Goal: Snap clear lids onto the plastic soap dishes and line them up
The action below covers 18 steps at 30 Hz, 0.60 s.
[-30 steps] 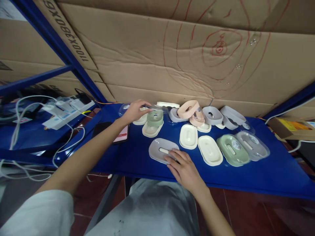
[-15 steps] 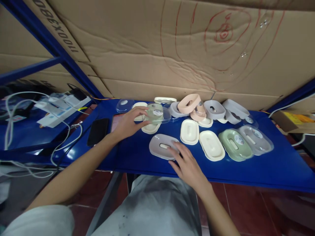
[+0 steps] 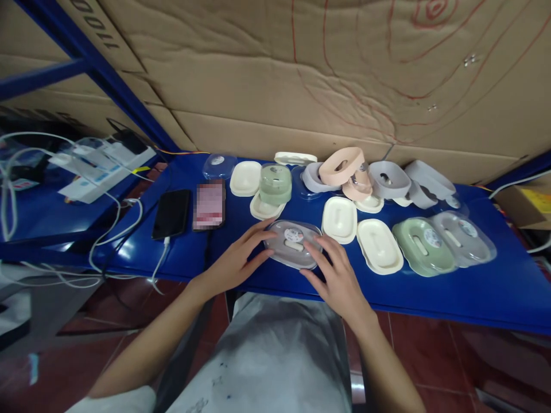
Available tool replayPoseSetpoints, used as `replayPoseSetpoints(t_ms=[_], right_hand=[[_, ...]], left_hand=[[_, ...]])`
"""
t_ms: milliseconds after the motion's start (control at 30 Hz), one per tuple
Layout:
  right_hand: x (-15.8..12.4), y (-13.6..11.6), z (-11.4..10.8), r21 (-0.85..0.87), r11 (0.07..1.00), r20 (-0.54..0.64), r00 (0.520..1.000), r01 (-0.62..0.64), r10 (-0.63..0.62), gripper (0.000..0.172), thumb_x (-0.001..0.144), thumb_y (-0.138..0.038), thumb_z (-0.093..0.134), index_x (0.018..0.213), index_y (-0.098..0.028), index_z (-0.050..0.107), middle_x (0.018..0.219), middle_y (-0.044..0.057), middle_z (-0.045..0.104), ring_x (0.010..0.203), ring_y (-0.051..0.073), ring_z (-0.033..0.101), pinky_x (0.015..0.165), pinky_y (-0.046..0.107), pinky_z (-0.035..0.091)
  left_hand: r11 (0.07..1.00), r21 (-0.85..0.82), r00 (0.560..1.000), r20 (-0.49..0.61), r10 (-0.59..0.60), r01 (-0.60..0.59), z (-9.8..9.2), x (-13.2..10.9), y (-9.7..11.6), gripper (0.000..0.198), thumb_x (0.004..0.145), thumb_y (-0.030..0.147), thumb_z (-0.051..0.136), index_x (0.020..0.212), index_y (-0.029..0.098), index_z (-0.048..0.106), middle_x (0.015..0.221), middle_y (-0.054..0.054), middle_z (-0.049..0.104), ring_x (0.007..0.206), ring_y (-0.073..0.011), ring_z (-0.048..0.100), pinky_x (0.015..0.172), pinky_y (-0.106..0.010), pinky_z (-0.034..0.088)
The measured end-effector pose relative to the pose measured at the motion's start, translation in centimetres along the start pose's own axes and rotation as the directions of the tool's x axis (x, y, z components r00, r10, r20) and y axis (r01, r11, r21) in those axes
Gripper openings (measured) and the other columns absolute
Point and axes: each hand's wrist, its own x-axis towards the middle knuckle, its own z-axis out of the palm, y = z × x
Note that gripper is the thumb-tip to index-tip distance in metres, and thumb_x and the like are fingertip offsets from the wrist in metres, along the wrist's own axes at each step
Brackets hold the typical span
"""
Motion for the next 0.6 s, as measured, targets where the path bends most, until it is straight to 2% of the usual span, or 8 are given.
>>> replayPoseSetpoints(t_ms=[100,200,333,467,600], right_hand=[[-0.3,0.1,0.1,-0.046,0.999,-0.034,0.999,-0.002,0.001,0.077,0.101,-0.034,0.069,0.169,-0.039,0.031,0.145,0.014,0.058,0.139,0.035,0.057,0.116,0.058,0.052],[-0.5,0.1,0.2,-0.061,0.998,-0.045,0.999,-0.002,-0.001,0.077,0.101,-0.032,0.07,0.168,-0.04,0.034,0.141,0.013,0.058,0.14,0.036,0.056,0.118,0.059,0.05],[-0.5,-0.3,0.1,0.0,1.0,-0.041,0.999,-0.012,0.012,0.074,0.103,-0.028,0.066,0.168,-0.039,0.034,0.154,0.013,0.05,0.155,0.037,0.043,0.123,0.062,0.046],[-0.3,-0.5,0.2,0.037,0.999,0.019,1.0,-0.02,0.019,0.075,0.105,-0.026,0.062,0.17,-0.036,0.026,0.171,0.013,0.037,0.159,0.035,0.037,0.124,0.059,0.046],[-0.1,-0.4,0.3,0.017,1.0,-0.001,1.0,0.0,0.0,0.075,0.103,-0.027,0.065,0.169,-0.036,0.029,0.166,0.013,0.044,0.158,0.034,0.04,0.124,0.061,0.046]], left_hand=[[0.999,0.021,0.999,0.009,-0.03,0.03,0.4,-0.8,0.4,0.037,0.11,0.038,0.055,0.146,0.032,0.054,0.172,-0.008,0.037,0.159,-0.0266,0.039,0.131,-0.047,0.037],[0.998,0.004,0.997,-0.04,-0.065,0.065,1.8,-1.4,0.8,0.045,0.108,0.037,0.058,0.152,0.032,0.047,0.174,-0.01,0.034,0.16,-0.0283,0.038,0.13,-0.049,0.039],[0.996,-0.011,0.991,-0.101,-0.085,0.084,3.7,-1.9,1.0,0.052,0.109,0.035,0.057,0.158,0.033,0.039,0.178,-0.011,0.025,0.162,-0.0298,0.033,0.128,-0.051,0.042],[0.997,-0.006,0.993,-0.083,-0.083,0.083,4.0,-2.0,0.9,0.051,0.111,0.032,0.051,0.16,0.035,0.037,0.18,-0.009,0.02,0.164,-0.0286,0.03,0.129,-0.05,0.04],[0.996,0.017,0.993,-0.076,-0.087,0.089,3.7,-2.0,0.9,0.054,0.111,0.029,0.048,0.163,0.036,0.034,0.18,-0.009,0.02,0.163,-0.0291,0.031,0.128,-0.05,0.042]])
